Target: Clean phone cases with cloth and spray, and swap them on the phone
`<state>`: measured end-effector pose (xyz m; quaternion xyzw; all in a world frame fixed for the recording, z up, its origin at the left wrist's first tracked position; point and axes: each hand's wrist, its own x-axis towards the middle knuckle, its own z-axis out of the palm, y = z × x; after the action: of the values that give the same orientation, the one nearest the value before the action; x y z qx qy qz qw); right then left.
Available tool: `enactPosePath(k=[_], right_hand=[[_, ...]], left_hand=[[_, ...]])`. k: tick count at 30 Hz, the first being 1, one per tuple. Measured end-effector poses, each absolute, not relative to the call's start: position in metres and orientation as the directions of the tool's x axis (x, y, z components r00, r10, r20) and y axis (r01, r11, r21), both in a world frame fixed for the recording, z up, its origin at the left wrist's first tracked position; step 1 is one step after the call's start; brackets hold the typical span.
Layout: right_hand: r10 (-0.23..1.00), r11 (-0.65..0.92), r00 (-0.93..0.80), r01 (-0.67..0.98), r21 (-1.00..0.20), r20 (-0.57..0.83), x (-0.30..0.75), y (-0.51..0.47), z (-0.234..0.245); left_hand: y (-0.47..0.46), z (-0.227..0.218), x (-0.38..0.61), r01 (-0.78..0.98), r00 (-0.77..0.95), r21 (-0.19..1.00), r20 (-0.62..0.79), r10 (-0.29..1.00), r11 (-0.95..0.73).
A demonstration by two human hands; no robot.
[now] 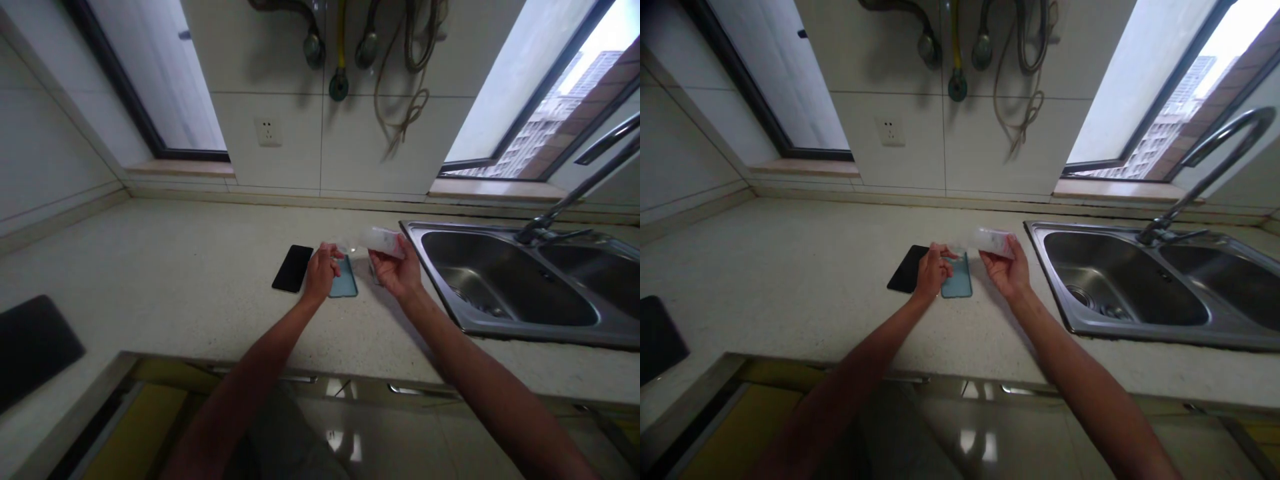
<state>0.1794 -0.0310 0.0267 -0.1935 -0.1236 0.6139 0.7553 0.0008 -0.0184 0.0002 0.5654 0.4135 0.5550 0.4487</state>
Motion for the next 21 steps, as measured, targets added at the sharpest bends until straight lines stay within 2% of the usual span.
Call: enactPosePath(k=[2, 5, 8, 10, 12, 15, 21], right_hand=[[0.955, 0.242, 0.29, -0.888, -0.391, -0.067, 0.192, -0.03, 0.034], [0.927, 0.316, 0.362, -0.892, -0.323, -0.093, 0.216, -0.028, 0.041], [0.905, 0.378, 0.417, -0.88, -0.287, -0.086, 0.237, -0.027, 0.043], [0.887, 0.409, 0.451, -0.868, -0.281, -0.103, 0.245, -0.026, 0.042], [0.875, 0.415, 0.466, -0.863, -0.287, -0.134, 0.248, -0.025, 0.041], [0.875, 0.396, 0.457, -0.865, -0.309, -0.157, 0.248, -0.023, 0.037], [0.898, 0.368, 0.427, -0.864, -0.344, -0.111, 0.247, -0.023, 0.035]], left_hand=[[-0.018, 0.004, -0.004, 0.062, 0.07, 0.93, 0.358, 0.931, -0.363], [-0.02, 0.009, -0.003, 0.337, 0.235, 0.747, 0.522, 0.82, -0.573], [-0.025, 0.014, 0.015, 0.429, 0.457, 0.596, 0.505, 0.732, -0.679], [-0.029, 0.014, 0.034, 0.38, 0.536, 0.622, 0.455, 0.711, -0.684], [-0.032, 0.011, 0.054, 0.372, 0.508, 0.676, 0.424, 0.749, -0.636], [-0.032, 0.002, 0.079, 0.381, 0.487, 0.68, 0.429, 0.761, -0.627], [-0.022, -0.008, 0.083, 0.323, 0.534, 0.702, 0.419, 0.734, -0.635]])
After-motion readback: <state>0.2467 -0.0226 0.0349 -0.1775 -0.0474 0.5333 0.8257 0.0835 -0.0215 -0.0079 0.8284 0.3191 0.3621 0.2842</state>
